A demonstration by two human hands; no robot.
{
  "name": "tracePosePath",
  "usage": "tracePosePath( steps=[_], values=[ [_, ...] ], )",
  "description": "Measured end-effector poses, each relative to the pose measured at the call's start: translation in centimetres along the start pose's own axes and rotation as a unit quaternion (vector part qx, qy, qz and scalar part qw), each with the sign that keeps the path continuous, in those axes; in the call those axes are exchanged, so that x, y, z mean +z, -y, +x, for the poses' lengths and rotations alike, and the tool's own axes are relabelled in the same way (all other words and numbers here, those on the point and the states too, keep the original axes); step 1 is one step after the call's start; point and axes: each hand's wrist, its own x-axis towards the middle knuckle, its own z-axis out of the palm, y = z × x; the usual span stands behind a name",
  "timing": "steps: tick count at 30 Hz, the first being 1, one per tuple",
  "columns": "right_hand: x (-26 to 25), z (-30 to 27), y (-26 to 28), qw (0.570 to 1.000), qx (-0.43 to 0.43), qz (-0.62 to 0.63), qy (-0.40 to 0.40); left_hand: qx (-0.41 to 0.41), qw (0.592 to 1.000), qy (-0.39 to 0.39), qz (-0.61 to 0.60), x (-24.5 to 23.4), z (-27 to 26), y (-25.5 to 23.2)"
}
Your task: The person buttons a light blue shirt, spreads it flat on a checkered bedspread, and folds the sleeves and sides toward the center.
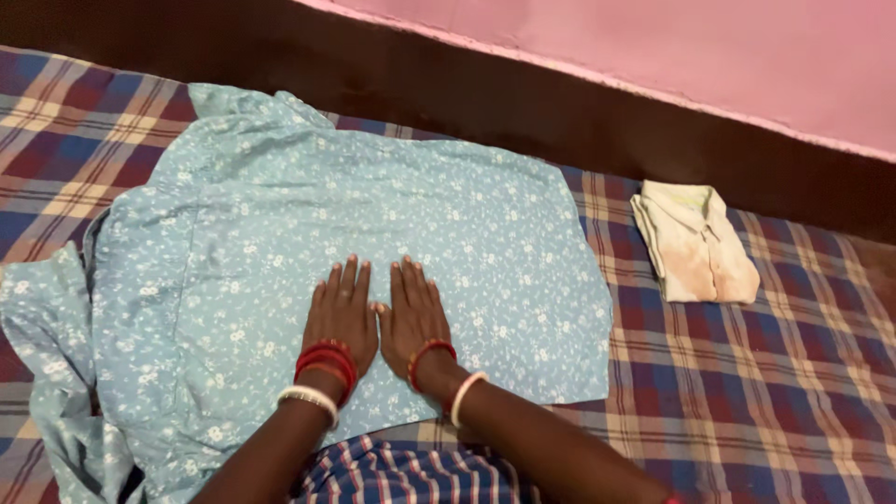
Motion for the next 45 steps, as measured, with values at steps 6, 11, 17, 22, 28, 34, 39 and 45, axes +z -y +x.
tracePosePath(
  steps=[6,11,17,22,28,34,39,45],
  values=[
    [-0.4,-4.5,0.4,0.997,0.028,-0.050,0.053,0.090,0.995,0.024,0.023,-0.7,-5.0,-0.4],
    [-1.4,-5.5,-1.5,0.994,0.031,-0.076,0.066,0.098,0.993,0.069,0.021,-1.8,-6.7,1.6],
    [-3.6,-7.1,-5.1,0.990,0.066,-0.092,0.085,0.012,0.999,-0.009,0.051,-2.5,-5.9,8.2],
    [-5.8,-6.9,-9.4,0.992,0.049,-0.071,0.091,-0.092,0.992,-0.064,0.065,-3.3,-5.3,11.6],
    [-5.3,-7.1,-12.6,0.991,0.087,-0.097,0.032,-0.106,0.987,-0.075,0.092,-2.6,-5.6,11.7],
    [-6.2,-7.0,-17.8,0.986,0.127,-0.111,0.000,-0.096,0.989,-0.044,0.105,-1.8,-5.5,11.7],
    [-4.8,-7.0,-16.2,0.974,0.147,-0.168,-0.041,-0.102,0.989,-0.044,0.094,-2.0,-5.0,11.0],
    [-2.2,-5.4,-5.4,0.988,-0.045,-0.114,0.089,-0.065,0.997,-0.022,0.030,-4.0,-4.4,12.0]
  ],
)
